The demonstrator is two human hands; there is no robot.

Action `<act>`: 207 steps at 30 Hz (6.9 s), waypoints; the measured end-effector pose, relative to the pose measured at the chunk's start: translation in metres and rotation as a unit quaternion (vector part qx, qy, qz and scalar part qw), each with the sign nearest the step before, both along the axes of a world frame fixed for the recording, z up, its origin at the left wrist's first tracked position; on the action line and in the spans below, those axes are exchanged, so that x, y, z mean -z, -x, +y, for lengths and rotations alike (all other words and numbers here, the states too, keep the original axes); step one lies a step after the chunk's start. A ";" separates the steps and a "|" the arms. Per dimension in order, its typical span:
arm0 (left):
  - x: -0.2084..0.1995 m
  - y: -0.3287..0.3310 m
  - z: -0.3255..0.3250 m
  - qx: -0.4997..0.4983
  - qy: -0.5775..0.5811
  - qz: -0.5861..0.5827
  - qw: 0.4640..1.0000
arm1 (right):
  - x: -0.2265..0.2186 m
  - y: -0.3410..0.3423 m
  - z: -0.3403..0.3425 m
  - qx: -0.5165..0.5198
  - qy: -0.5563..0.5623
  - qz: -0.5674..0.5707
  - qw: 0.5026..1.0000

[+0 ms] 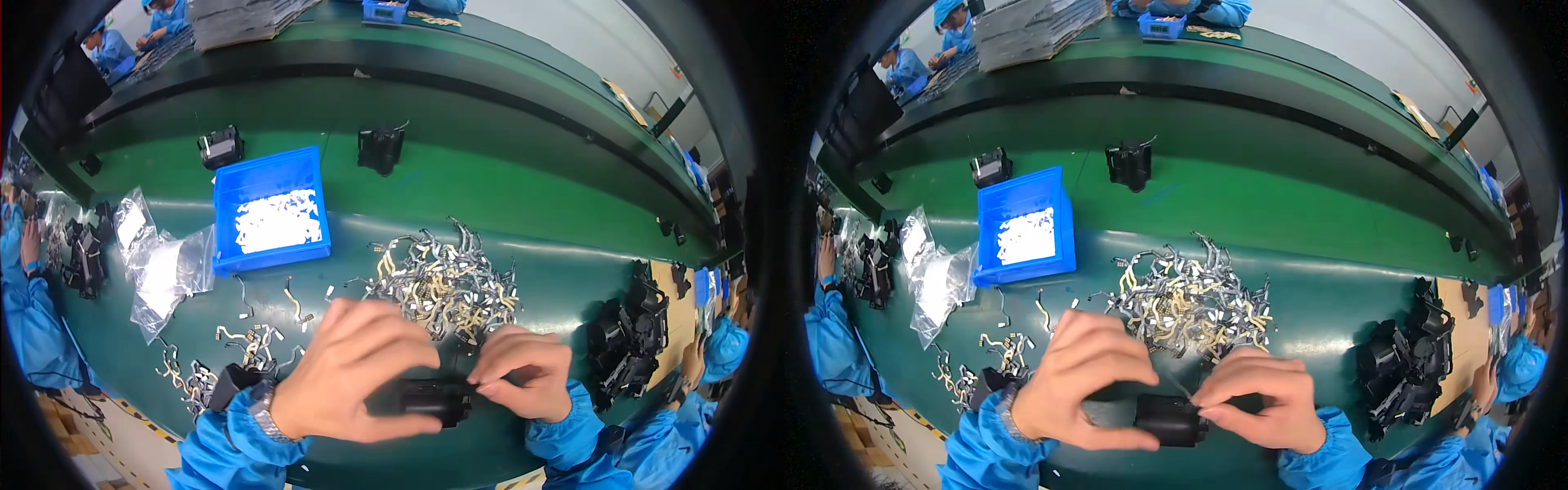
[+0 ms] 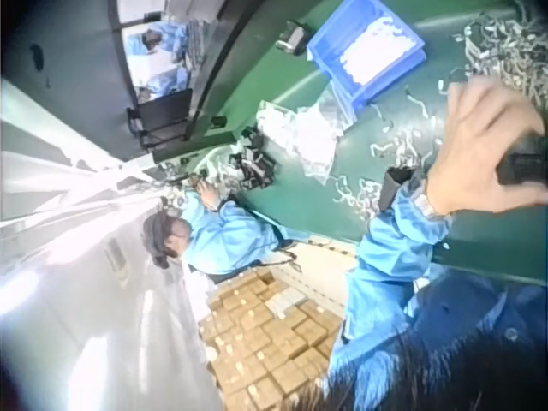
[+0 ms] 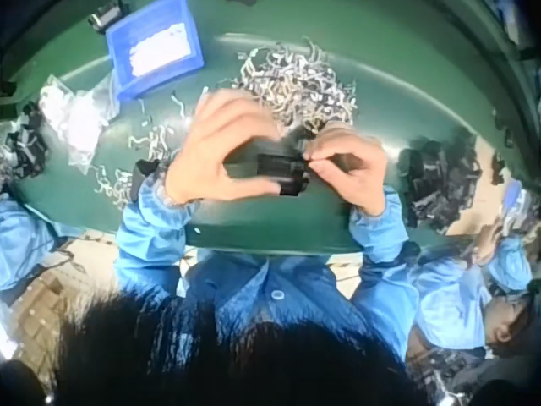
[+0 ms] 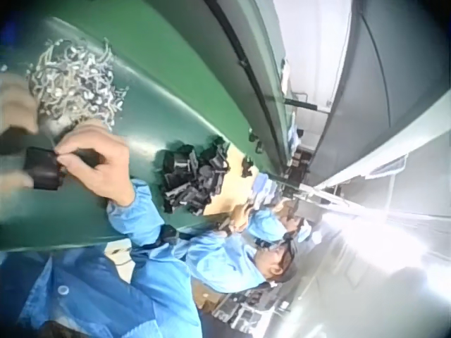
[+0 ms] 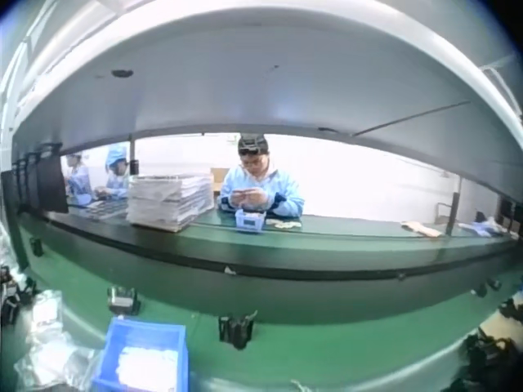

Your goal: Assembling small electrical or mechanical components at a workstation.

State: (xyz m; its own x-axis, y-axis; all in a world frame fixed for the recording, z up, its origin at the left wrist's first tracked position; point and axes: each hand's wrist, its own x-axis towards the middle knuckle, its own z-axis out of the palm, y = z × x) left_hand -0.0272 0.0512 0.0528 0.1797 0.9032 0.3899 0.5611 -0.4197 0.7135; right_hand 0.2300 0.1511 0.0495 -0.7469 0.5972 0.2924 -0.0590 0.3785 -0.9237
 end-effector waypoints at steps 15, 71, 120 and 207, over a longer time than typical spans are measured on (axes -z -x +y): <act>0.009 -0.004 -0.006 0.078 -0.066 0.154 0.983 | 0.005 -0.002 0.004 0.058 0.000 0.053 0.997; 0.023 -0.005 -0.008 0.135 0.030 0.108 0.984 | -0.026 -0.006 0.012 -0.237 -0.129 -0.148 0.951; 0.024 -0.011 -0.006 0.038 -0.113 0.214 0.970 | -0.002 0.008 -0.014 -0.114 -0.161 -0.169 0.966; 0.024 -0.009 -0.004 0.090 0.016 -0.053 0.994 | -0.013 0.004 -0.027 -0.019 -0.425 -0.114 0.898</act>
